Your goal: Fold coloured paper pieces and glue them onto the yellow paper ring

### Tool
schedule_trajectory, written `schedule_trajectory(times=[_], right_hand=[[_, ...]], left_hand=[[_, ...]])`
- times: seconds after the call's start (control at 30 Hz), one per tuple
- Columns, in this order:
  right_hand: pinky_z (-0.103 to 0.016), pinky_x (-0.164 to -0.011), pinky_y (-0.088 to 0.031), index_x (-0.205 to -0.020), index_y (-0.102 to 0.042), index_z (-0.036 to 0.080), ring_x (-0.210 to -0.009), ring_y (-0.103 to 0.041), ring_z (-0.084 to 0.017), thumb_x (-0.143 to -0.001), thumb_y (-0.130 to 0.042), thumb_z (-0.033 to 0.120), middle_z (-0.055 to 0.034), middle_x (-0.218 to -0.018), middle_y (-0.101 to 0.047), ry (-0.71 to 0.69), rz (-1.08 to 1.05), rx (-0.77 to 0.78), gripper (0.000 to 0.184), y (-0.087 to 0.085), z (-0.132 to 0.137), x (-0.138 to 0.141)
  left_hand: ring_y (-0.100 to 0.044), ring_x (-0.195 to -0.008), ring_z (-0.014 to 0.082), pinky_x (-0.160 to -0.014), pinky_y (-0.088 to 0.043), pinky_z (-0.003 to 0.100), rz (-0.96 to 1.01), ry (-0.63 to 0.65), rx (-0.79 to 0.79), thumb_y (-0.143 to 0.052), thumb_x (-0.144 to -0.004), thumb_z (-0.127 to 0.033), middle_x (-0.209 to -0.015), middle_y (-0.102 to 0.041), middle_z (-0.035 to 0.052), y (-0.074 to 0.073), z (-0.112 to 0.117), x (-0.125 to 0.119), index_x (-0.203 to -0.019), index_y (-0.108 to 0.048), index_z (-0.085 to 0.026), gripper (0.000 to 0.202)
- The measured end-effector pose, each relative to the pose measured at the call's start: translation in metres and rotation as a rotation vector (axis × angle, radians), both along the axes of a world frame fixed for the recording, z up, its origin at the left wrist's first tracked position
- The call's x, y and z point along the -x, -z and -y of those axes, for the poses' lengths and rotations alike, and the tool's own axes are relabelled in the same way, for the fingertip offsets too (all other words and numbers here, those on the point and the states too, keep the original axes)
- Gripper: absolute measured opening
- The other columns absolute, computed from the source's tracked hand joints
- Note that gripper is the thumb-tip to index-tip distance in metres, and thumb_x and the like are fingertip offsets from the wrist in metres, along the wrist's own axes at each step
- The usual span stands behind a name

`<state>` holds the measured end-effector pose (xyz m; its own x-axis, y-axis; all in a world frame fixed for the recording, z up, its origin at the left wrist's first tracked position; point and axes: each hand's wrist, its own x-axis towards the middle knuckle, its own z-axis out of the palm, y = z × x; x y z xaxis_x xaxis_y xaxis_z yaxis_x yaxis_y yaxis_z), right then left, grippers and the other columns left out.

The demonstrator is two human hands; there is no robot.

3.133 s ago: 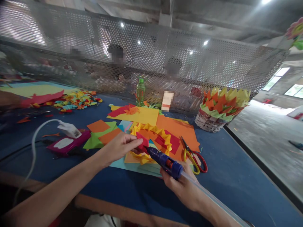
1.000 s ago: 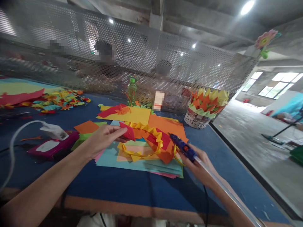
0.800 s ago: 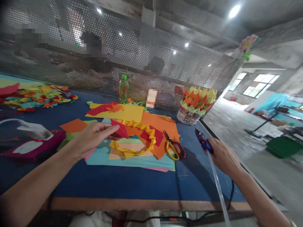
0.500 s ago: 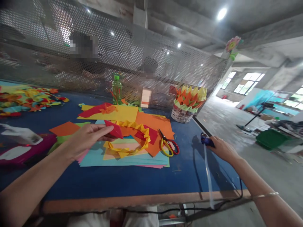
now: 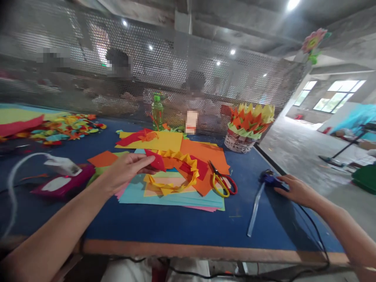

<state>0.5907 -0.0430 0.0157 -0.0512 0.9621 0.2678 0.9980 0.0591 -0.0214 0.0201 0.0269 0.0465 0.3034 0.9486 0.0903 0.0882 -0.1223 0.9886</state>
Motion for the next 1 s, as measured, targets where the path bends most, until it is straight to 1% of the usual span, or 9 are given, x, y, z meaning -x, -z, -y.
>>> schedule_trajectory(times=[0.07,0.13,0.27,0.4,0.5,0.57,0.67,0.87,1.0], right_hand=[[-0.054,-0.083,-0.052,-0.107,-0.067,0.016,-0.092,-0.068,-0.037,-0.091,-0.046,0.059,-0.0242,-0.103,-0.068,-0.038,-0.018,-0.044,0.05,-0.011,0.0,0.019],[-0.056,-0.089,-0.051,-0.115,-0.066,0.018,-0.101,-0.067,-0.039,-0.093,-0.043,0.055,-0.0243,-0.112,-0.067,-0.106,-0.042,-0.062,0.049,-0.023,-0.002,0.05],[-0.043,-0.106,-0.045,-0.133,-0.058,0.026,-0.124,-0.058,-0.029,-0.098,-0.045,0.045,-0.011,-0.135,-0.061,-0.327,-0.063,0.013,0.041,-0.036,-0.005,0.145],[-0.049,-0.102,-0.046,-0.131,-0.057,0.028,-0.123,-0.057,-0.028,-0.099,-0.048,0.045,-0.0081,-0.135,-0.061,-0.464,-0.048,0.061,0.037,-0.037,-0.003,0.243],[-0.051,-0.104,-0.043,-0.132,-0.056,0.023,-0.124,-0.056,-0.029,-0.098,-0.054,0.041,-0.0107,-0.132,-0.062,-0.547,-0.039,0.094,0.039,-0.034,-0.006,0.292],[-0.049,-0.103,-0.042,-0.129,-0.057,0.023,-0.121,-0.058,-0.028,-0.096,-0.058,0.041,-0.0101,-0.13,-0.063,-0.565,-0.045,0.11,0.038,-0.032,-0.009,0.313],[-0.045,-0.1,-0.042,-0.125,-0.059,0.022,-0.113,-0.062,-0.026,-0.093,-0.063,0.042,-0.0089,-0.122,-0.066,-0.567,-0.057,0.136,0.037,-0.027,-0.016,0.335],[-0.036,-0.086,-0.041,-0.101,-0.069,0.02,-0.098,-0.066,-0.024,-0.089,-0.068,0.033,-0.0059,-0.1,-0.072,-0.446,-0.051,0.154,0.017,-0.016,-0.02,0.36],[-0.035,-0.081,-0.038,-0.091,-0.07,0.02,-0.092,-0.064,-0.023,-0.085,-0.069,0.019,-0.0048,-0.092,-0.073,-0.38,-0.025,0.114,0.006,-0.015,-0.002,0.371]], left_hand=[[-0.073,-0.081,0.0209,-0.083,-0.059,0.034,-0.014,0.013,-0.007,-0.068,-0.078,-0.054,-0.086,-0.078,0.0093,0.0,0.001,-0.001,-0.081,-0.077,-0.016,0.039],[-0.073,-0.084,0.0213,-0.083,-0.059,0.033,-0.03,0.02,-0.019,-0.067,-0.078,-0.055,-0.087,-0.078,0.0092,0.001,0.001,-0.001,-0.082,-0.077,-0.016,0.041],[-0.072,-0.084,0.0211,-0.082,-0.057,0.032,-0.082,0.03,-0.06,-0.063,-0.081,-0.057,-0.086,-0.077,0.0069,0.004,0.001,-0.002,-0.08,-0.073,-0.017,0.041],[-0.07,-0.08,0.0201,-0.073,-0.053,0.027,-0.181,0.014,-0.149,-0.058,-0.085,-0.054,-0.077,-0.072,0.0035,0.006,0.002,-0.003,-0.072,-0.067,-0.019,0.039],[-0.061,-0.065,0.0159,-0.058,-0.043,0.023,-0.278,-0.026,-0.238,-0.057,-0.086,-0.053,-0.062,-0.06,0.0002,0.005,0.003,-0.004,-0.063,-0.06,-0.019,0.041],[-0.047,-0.053,0.0116,-0.049,-0.031,0.023,-0.334,-0.05,-0.292,-0.056,-0.087,-0.053,-0.054,-0.048,-0.0024,0.005,0.004,-0.003,-0.059,-0.054,-0.019,0.044],[-0.03,-0.049,0.0086,-0.047,-0.02,0.024,-0.392,-0.067,-0.354,-0.051,-0.09,-0.052,-0.053,-0.033,-0.0046,0.004,0.005,-0.002,-0.057,-0.046,-0.019,0.047],[-0.023,-0.049,0.008,-0.046,-0.016,0.023,-0.423,-0.067,-0.408,-0.046,-0.092,-0.046,-0.053,-0.026,-0.006,-0.001,0.011,-0.001,-0.058,-0.037,-0.02,0.044],[-0.021,-0.048,0.0079,-0.045,-0.013,0.024,-0.408,-0.047,-0.431,-0.046,-0.092,-0.041,-0.051,-0.024,-0.0065,-0.007,0.017,-0.001,-0.057,-0.033,-0.02,0.043]])
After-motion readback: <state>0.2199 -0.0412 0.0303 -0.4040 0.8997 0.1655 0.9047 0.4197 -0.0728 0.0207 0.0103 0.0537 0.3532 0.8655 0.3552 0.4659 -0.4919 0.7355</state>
